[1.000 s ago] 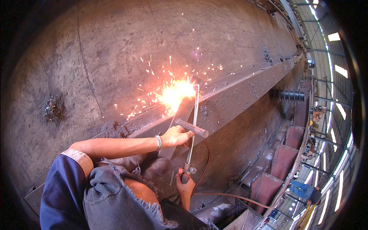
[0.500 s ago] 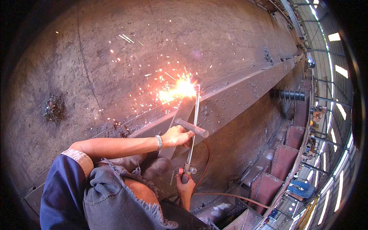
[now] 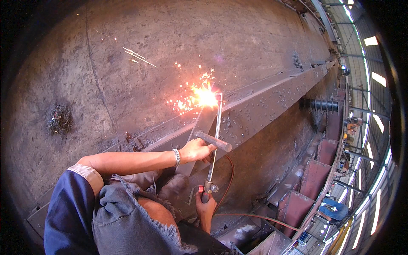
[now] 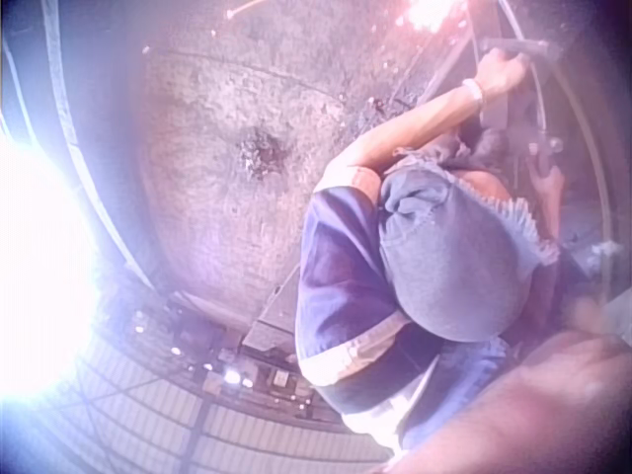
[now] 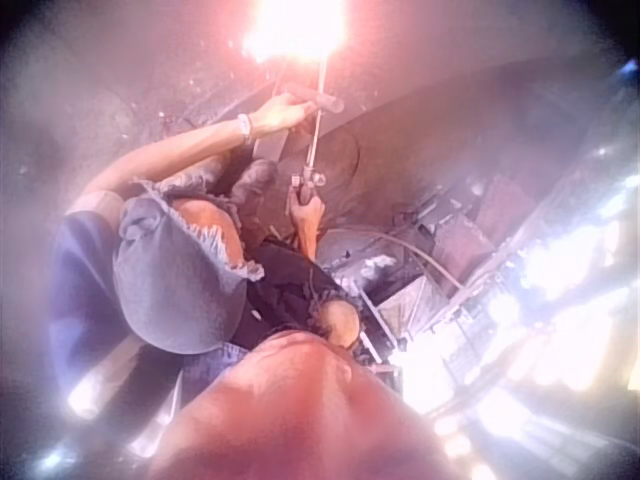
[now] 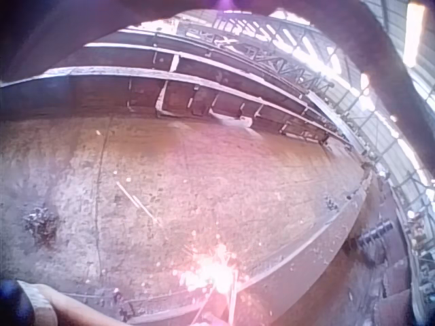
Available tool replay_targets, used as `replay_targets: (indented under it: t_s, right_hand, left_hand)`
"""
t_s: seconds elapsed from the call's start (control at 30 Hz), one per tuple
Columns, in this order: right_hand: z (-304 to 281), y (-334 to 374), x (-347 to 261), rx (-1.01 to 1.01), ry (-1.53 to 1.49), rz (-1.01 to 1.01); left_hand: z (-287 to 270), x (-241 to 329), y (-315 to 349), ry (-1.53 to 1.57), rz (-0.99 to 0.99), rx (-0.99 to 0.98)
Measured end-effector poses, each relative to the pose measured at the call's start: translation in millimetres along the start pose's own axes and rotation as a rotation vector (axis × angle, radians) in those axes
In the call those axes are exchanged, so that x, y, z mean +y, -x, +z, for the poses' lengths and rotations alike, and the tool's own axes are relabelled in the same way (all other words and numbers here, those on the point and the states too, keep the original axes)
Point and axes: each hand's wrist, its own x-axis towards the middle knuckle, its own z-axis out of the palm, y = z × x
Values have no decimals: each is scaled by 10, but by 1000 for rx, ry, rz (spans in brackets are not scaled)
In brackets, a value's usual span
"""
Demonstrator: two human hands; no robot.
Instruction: The person uses a handheld cutting torch to cut a long metal plate on the floor. They move the torch along the plate, creating sparks and cutting through the metal. The person adjusts their position and the torch angle as they progress along the cut.
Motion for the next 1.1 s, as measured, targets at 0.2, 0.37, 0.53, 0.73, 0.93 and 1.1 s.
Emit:
replay_targets:
  t_s: [0.2, 0.37, 0.53, 0.73, 0.93, 1.1]
  right_hand:
    - [23, -2, 67, 21, 2, -30]
    - [11, -4, 43, 15, 12, -29]
    - [9, 2, 27, 7, -3, -17]
    - [3, 5, 11, 13, 0, -25]
    - [-23, 15, -46, 0, -17, -22]
    - [-31, 22, -77, 9, -27, -25]
  left_hand:
    - [31, 18, 10, 52, -30, 16]
    - [15, 65, 48, 38, -21, 13]
    - [20, 35, 25, 37, -25, 9]
    - [24, 7, 0, 32, -23, 13]
    - [25, 20, 4, 29, -22, 5]
    - [20, 8, -13, 9, -42, 7]
